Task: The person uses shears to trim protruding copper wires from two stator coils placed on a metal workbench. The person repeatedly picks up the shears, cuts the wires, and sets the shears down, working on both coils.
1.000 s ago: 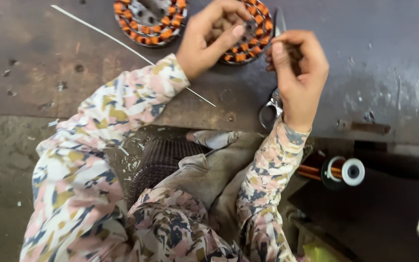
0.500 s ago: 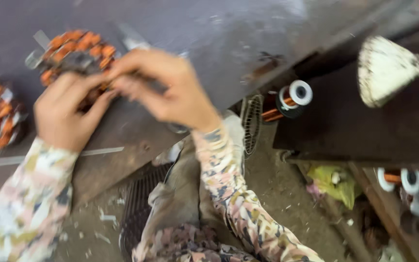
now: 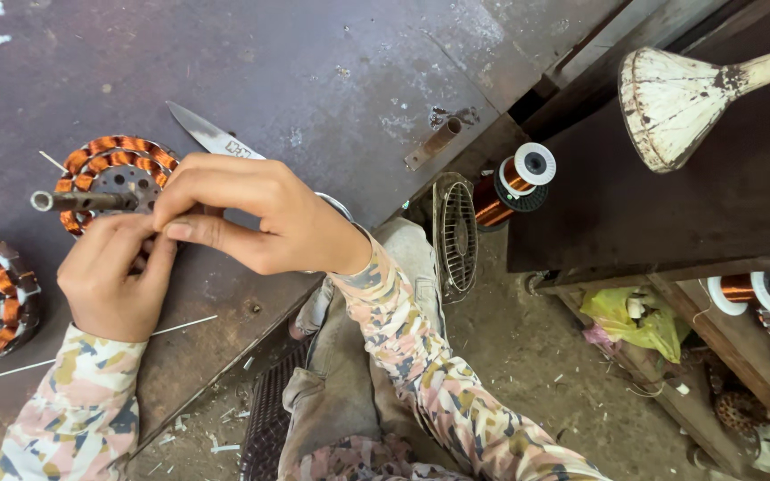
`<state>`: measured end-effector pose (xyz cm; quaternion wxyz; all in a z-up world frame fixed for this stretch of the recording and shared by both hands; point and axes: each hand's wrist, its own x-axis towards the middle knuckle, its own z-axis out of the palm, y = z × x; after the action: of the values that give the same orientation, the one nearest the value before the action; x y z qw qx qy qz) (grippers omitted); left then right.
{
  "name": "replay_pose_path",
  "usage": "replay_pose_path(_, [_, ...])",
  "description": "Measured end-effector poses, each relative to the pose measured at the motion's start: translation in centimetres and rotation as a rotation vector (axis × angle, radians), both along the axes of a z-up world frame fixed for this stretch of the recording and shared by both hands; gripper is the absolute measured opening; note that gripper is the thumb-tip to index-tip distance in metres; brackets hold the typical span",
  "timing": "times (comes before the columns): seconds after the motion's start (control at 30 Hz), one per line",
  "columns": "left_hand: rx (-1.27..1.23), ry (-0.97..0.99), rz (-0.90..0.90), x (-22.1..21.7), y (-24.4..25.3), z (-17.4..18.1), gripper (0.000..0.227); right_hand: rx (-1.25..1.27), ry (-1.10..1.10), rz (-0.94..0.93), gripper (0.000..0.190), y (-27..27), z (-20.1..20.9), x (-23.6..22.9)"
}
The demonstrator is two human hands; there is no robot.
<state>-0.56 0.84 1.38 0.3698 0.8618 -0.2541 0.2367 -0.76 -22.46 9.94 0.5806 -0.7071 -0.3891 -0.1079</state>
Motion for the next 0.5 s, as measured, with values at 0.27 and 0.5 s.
replay_pose_path(0.27, [-0.162, 0.011, -0.045, -0.8, -0.5, 1.3, 0.007, -0.109, 0.009, -0.1, 0.025, 0.8, -2.6, 2.6])
replay_pose_path(0.5, [-0.283, -0.004, -0.102, -1.3, -0.5, 1.3, 0.013, -0.324, -0.024, -0.047, 0.04, 2.9, -5.1, 3.4])
